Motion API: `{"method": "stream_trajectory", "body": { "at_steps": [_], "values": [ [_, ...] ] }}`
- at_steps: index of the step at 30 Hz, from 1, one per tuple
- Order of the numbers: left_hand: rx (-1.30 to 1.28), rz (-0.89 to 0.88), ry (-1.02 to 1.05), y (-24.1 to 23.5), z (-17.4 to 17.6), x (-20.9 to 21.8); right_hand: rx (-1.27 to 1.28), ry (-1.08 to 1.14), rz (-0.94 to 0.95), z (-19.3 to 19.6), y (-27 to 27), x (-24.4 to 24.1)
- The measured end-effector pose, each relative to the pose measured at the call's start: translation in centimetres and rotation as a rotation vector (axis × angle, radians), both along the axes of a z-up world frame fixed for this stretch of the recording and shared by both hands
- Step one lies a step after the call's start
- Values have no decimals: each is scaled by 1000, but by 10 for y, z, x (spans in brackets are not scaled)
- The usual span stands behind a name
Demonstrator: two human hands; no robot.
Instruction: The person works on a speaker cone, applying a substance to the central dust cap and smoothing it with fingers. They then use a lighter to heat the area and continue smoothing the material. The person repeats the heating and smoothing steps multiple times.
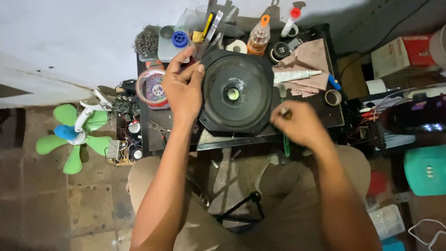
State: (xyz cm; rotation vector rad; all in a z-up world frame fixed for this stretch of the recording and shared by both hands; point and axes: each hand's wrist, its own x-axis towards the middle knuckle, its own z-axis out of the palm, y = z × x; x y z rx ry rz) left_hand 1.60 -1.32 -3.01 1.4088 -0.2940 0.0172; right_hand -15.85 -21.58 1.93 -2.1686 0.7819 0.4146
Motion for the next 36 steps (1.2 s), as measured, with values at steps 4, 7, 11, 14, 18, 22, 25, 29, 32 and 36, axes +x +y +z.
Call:
{"method": "stream_trajectory", "body": {
  "at_steps": [4, 7, 11, 14, 18, 22, 25, 29, 32, 36],
  "values": [
    [1, 8, 87, 5, -1, 2, -76, -103, 90, -8, 30, -28],
    [23, 34, 130, 3, -2, 3, -116, -28, 56, -18, 60, -40],
    [50, 86, 183, 3, -6, 4, -302, -320, -45, -49, 107, -42],
    [55, 114, 228, 2, -4, 1, -411, -421, -74, -66, 122, -32],
    [70, 141, 251, 0, -1, -1, -365, -328, -144, -95, 123, -23],
    [54, 149, 233, -1, 3, -2, -275, -338, -207, -102, 116, -26],
    [16, 125, 246, 0, 14, -7, -229, -472, -289, -89, 116, -32],
    [3, 91, 237, 1, 16, -8, -184, -447, -275, -73, 120, -50],
    [4, 83, 227, 1, 16, -8, -149, -383, -237, -68, 127, -72],
    [39, 96, 141, -2, 13, -6, -83, -167, -18, -32, 130, -111]
  ]
}}
